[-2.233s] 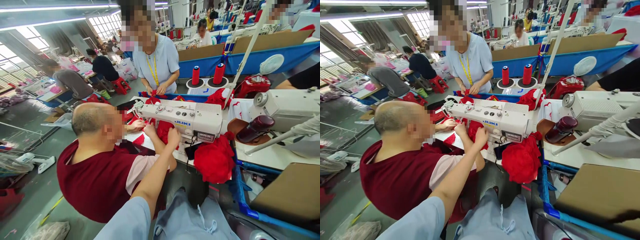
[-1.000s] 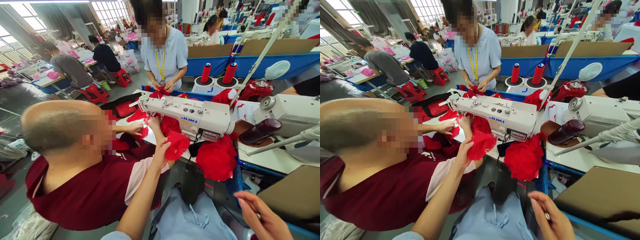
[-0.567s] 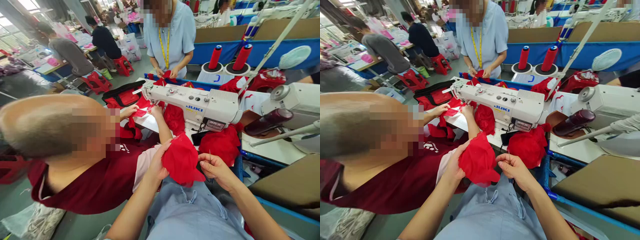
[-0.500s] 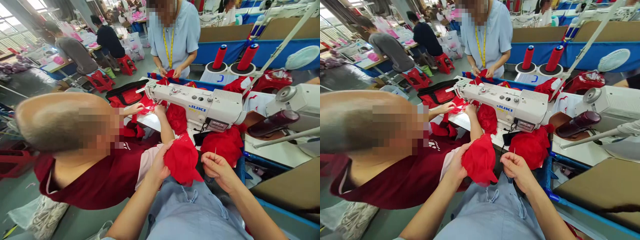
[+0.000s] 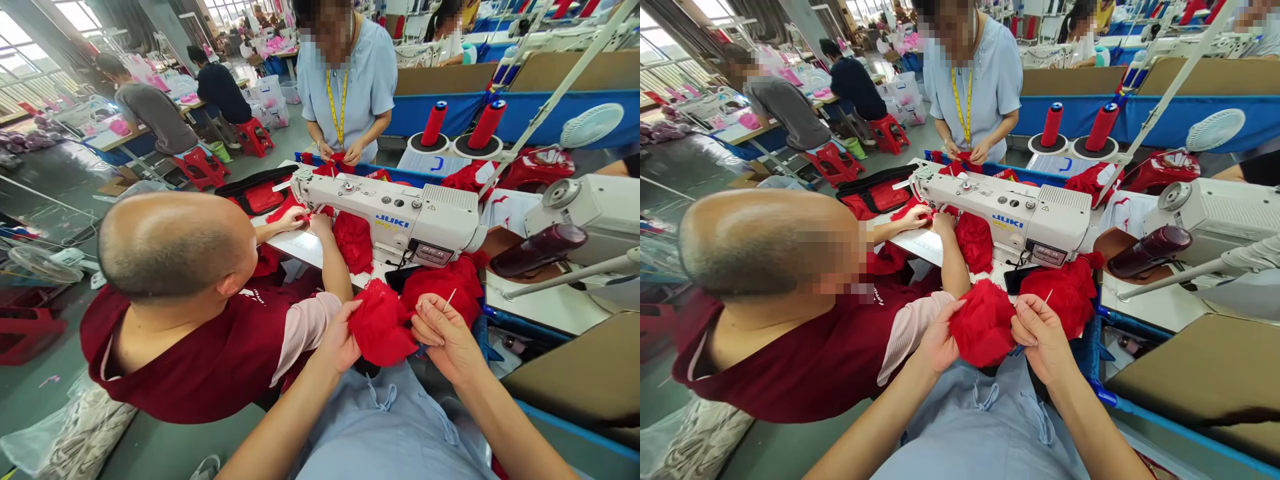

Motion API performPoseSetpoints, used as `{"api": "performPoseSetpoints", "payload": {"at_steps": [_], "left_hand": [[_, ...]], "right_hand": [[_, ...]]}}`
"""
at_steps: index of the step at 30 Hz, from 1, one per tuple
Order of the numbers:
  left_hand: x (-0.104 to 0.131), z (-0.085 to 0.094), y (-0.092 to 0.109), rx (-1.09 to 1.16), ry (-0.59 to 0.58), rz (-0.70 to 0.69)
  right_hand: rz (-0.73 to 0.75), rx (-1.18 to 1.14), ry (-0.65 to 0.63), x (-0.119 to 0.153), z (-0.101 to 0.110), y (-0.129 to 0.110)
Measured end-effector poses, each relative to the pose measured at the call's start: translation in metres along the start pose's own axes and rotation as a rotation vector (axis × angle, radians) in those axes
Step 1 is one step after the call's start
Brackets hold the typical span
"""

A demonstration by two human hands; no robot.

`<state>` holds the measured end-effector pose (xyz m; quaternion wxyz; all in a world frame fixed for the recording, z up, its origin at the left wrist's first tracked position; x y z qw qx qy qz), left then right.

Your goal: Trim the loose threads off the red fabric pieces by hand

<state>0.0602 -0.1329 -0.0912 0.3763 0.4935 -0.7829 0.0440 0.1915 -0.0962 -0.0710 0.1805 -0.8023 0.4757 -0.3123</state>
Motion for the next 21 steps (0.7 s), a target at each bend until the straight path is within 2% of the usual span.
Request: {"api": "performPoseSetpoints", "payload": {"at_steps": [3,5,9,11,13,16,18,21], "left_hand": [[0.0,0.005,-0.001,-0.019,0.037,0.008],[0.002,0.002,0.003,-0.005,0.024,-0.017],[0.008,-0.013,0.012,-0.05,-0.051,-0.168],[0.01,-0.022,0.015,-0.104,-0.105,-0.255],[0.011,-0.025,0.016,-0.157,-0.129,-0.327],[0.012,-0.019,0.018,-0.348,-0.078,-0.39],[0.017,-0.014,0.026,-0.633,0.026,-0.497],[0.037,-0.016,0.043,-1.121,0.255,-0.839]], "right_hand": [[-0.011,0.025,0.031,-0.002,0.008,0.004],[-0.107,0.049,0.033,-0.003,0.016,0.02],[-0.363,0.055,-0.028,-0.001,0.018,0.052],[-0.399,0.035,-0.039,-0.001,0.011,0.057],[-0.356,0.014,-0.015,-0.003,0.003,0.052],[-0.202,-0.011,0.061,-0.006,-0.005,0.033],[-0.071,-0.014,0.112,-0.005,-0.007,0.017],[0.089,0.014,0.164,-0.001,-0.01,-0.002]]}}
Point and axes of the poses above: each hand's wrist, its own x-axis away from the middle knuckle, its own z-axis out of the back of the hand, y = z × x, the point moved 7 cm from there along -x, towards the middle knuckle, and after that the axes turned 15 degrees about -x, right-handed, at the moved point
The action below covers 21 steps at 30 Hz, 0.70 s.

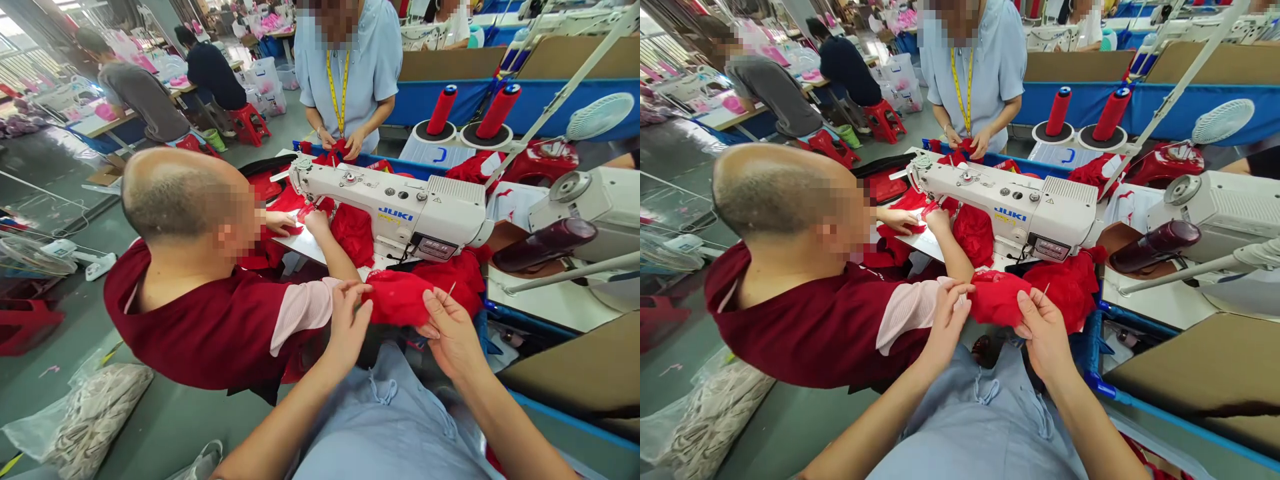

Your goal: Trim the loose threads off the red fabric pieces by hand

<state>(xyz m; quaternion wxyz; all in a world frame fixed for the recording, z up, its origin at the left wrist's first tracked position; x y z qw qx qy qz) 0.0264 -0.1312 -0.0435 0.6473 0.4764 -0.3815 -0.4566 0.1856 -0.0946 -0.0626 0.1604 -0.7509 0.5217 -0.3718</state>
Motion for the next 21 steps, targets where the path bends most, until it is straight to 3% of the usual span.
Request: {"api": "performPoseSetpoints", "payload": {"at_steps": [2,5,7,10,15,18,21], "left_hand": [[0.006,-0.003,0.014,-0.166,0.002,-0.163],[0.01,-0.022,0.016,-0.119,-0.173,-0.153],[0.009,-0.03,0.009,-0.023,-0.241,-0.036],[0.005,-0.033,-0.004,0.19,-0.295,0.125],[0.001,-0.033,-0.03,0.744,-0.244,0.475],[0.007,-0.045,-0.032,0.965,-0.367,0.676],[0.012,-0.053,-0.025,1.124,-0.442,0.743]], "right_hand": [[0.04,0.059,-0.013,0.004,-0.003,-0.003],[0.068,0.221,-0.098,0.01,-0.01,0.0],[0.082,0.304,-0.14,0.012,-0.012,0.001],[0.074,0.285,-0.106,0.012,-0.008,-0.005],[0.126,0.15,0.027,0.01,0.008,-0.026],[0.16,0.147,0.049,0.009,0.016,-0.031],[0.183,0.271,0.047,0.008,0.023,-0.028]]}}
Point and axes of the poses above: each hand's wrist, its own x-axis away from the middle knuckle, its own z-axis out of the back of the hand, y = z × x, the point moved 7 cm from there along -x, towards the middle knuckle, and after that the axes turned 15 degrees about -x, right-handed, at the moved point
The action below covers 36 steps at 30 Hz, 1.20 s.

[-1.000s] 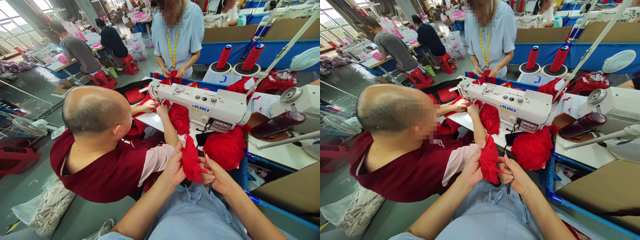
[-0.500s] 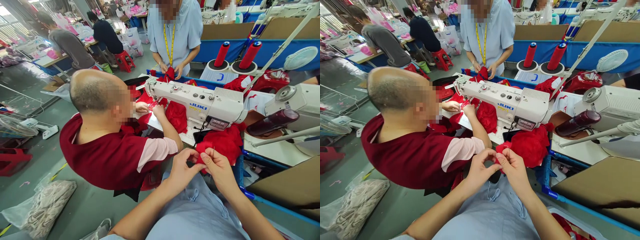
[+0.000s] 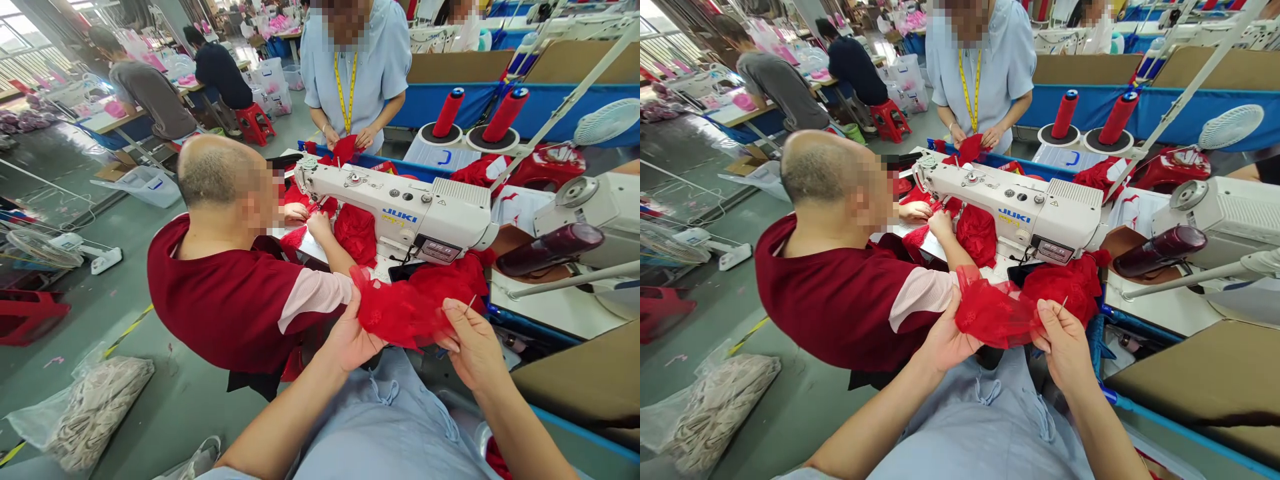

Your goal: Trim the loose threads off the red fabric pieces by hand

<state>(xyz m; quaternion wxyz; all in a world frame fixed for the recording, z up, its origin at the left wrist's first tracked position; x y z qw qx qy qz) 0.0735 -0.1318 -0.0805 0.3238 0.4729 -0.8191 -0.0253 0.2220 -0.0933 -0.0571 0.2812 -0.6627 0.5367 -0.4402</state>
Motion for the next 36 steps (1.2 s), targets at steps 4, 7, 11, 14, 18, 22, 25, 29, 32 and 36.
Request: {"api": "performPoseSetpoints", "payload": {"at_steps": [4,7,11,14,18,22,25,29,32,36], "left_hand": [[0.0,0.002,0.006,0.097,0.051,-0.04],[-0.002,0.001,0.014,0.12,0.056,-0.057],[-0.003,-0.001,0.014,0.047,0.085,-0.04],[0.0,-0.004,0.01,-0.055,0.084,-0.057],[0.007,-0.017,-0.003,-0.233,-0.054,0.068],[0.009,-0.018,-0.006,-0.297,-0.143,0.104],[0.004,-0.004,-0.008,-0.304,-0.087,0.156],[0.0,0.017,0.008,-0.492,0.162,-0.061],[0.011,0.014,0.03,-0.655,0.317,-0.369],[0.031,-0.017,0.046,-1.077,0.288,-0.692]], "right_hand": [[0.005,0.135,-0.023,-0.002,0.008,0.015],[-0.008,0.254,-0.056,-0.003,0.016,0.028],[0.017,0.382,-0.08,0.0,0.021,0.029],[0.124,0.431,-0.04,0.003,0.014,0.008],[-0.003,0.31,-0.163,-0.001,-0.012,0.001],[-0.25,0.083,-0.296,0.004,-0.036,0.019],[-0.229,-0.091,-0.179,0.01,-0.035,0.02],[-0.156,-0.22,-0.068,0.013,-0.029,0.011],[-0.149,-0.2,-0.064,0.011,-0.026,0.007],[-0.146,-0.158,-0.096,0.01,-0.027,0.001]]}}
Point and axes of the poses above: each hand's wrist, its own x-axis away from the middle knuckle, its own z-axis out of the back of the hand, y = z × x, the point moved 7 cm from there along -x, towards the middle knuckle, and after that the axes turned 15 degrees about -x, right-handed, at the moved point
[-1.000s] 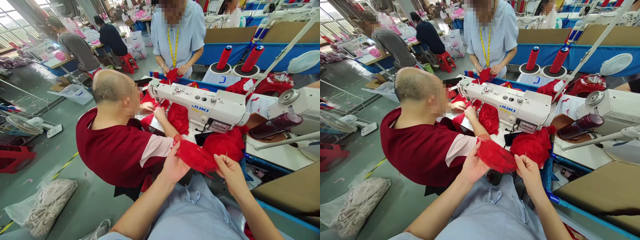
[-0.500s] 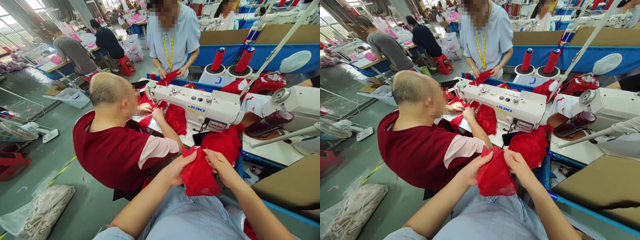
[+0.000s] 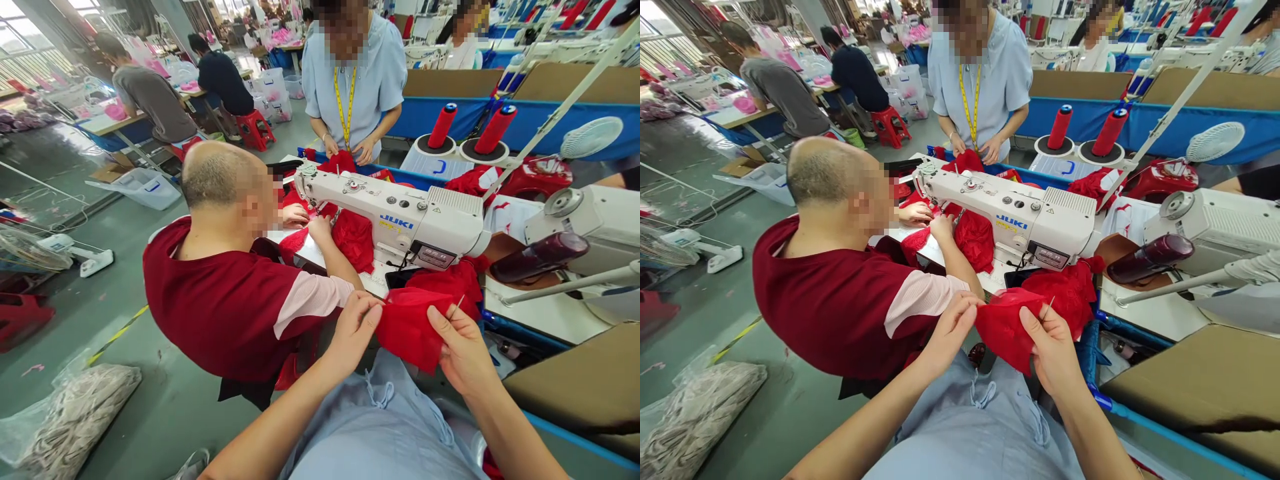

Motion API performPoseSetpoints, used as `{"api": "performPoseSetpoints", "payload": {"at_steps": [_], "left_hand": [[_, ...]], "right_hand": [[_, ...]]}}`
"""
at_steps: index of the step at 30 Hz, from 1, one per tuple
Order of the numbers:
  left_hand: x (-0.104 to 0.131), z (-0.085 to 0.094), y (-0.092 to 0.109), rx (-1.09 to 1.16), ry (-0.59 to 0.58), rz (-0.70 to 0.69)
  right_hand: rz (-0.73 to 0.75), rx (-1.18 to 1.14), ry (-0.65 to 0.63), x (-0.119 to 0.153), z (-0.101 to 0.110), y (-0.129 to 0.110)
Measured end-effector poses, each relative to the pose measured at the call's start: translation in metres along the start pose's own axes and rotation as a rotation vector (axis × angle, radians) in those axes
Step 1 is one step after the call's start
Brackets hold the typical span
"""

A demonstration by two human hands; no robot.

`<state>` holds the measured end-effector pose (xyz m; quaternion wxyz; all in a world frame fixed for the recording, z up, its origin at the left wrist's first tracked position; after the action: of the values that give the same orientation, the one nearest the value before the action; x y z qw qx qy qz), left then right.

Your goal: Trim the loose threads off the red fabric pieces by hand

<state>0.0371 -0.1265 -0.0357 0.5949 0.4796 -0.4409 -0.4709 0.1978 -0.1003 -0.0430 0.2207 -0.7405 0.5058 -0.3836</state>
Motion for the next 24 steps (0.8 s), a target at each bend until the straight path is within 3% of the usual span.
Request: {"api": "performPoseSetpoints", "payload": {"at_steps": [2,6,11,14,18,24], "left_hand": [[0.004,-0.007,0.006,-0.094,-0.113,-0.042],[0.011,-0.015,0.002,-0.01,-0.258,0.076],[0.014,-0.026,0.006,0.29,-0.389,0.204],[0.011,-0.023,0.011,0.153,-0.293,0.1],[0.005,-0.014,0.011,-0.127,-0.064,-0.042],[0.005,-0.019,0.035,-0.42,0.008,-0.356]], "right_hand": [[-0.013,0.019,-0.012,0.0,-0.001,-0.001],[-0.001,0.18,0.009,-0.011,0.01,-0.003],[0.268,0.553,0.162,-0.022,0.043,-0.019],[0.312,0.587,0.137,-0.011,0.048,-0.019],[0.356,0.628,0.017,0.009,0.03,-0.015],[0.547,0.791,-0.109,0.015,-0.001,-0.009]]}}
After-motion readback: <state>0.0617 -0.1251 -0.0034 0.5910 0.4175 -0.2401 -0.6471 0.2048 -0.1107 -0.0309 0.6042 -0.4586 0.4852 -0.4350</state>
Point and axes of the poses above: each hand's wrist, its own x-axis away from the middle knuckle, its own z-axis out of the back of the hand, y = z × x, the point moved 7 cm from there along -x, towards the middle knuckle, and after that the axes turned 15 degrees about -x, right-handed, at the moved point
